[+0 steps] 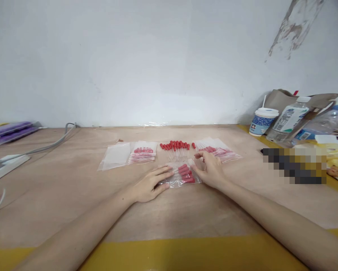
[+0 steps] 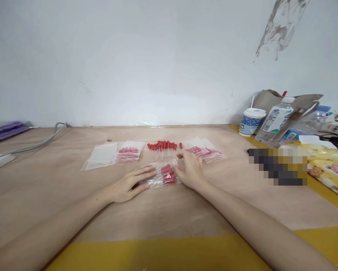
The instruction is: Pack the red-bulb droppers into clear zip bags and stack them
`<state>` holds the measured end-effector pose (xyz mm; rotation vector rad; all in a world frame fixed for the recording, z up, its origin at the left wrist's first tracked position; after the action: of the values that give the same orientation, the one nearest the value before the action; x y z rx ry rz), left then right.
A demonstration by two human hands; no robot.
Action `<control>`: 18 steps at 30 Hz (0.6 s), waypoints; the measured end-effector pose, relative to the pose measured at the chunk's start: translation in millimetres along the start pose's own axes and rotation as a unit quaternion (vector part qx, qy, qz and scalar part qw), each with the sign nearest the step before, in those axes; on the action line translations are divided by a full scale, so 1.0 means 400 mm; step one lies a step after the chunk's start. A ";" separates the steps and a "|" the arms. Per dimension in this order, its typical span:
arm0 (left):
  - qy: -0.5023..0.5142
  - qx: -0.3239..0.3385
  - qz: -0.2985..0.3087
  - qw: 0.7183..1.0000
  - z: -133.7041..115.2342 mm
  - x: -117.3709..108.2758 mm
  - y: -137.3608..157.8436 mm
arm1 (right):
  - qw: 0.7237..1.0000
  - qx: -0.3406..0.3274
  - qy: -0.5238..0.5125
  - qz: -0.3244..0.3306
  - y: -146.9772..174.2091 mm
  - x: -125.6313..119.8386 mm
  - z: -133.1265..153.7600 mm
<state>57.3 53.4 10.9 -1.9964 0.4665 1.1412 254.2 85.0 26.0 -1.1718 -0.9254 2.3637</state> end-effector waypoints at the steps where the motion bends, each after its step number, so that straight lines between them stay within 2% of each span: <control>1: -0.006 0.005 0.004 1.000 -0.001 0.002 -0.001 | 0.999 -0.043 0.025 -0.001 0.000 -0.009 0.016; 5: -0.016 0.008 0.031 0.999 -0.002 0.008 -0.002 | 0.972 -0.217 0.068 0.066 0.020 -0.003 0.072; 7: -0.013 0.004 0.038 0.999 -0.002 0.008 -0.002 | 0.960 -0.254 0.070 0.090 0.028 0.004 0.077; 8: -0.012 0.003 0.041 0.999 -0.002 0.008 -0.001 | 0.961 -0.253 0.069 0.092 0.027 0.004 0.072; 10: -0.011 0.002 0.043 0.999 -0.001 0.008 0.000 | 0.974 -0.203 0.066 0.073 0.013 -0.004 0.050; 13: -0.007 0.004 0.041 0.999 0.003 0.010 0.001 | 0.994 -0.052 0.081 0.041 -0.014 -0.017 -0.007; 15: -0.006 0.006 0.039 0.999 0.004 0.011 0.001 | 0.994 0.035 0.082 0.069 -0.017 -0.006 -0.035; 18: -0.008 0.010 0.042 0.999 0.003 0.013 0.000 | 0.984 0.101 0.038 0.142 -0.004 0.030 -0.045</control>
<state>59.3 54.9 6.3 -1.9662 0.5559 1.1981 261.4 100.2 12.0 -1.3752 -0.5069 2.5378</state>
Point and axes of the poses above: each hand's wrist, its own y-axis away from the middle knuckle, its own x-axis out of the palm, z = x × y, the point moved 7 cm from there along -y, towards the middle knuckle, and after that the axes turned 13 degrees about -z, right-handed, at the moved point
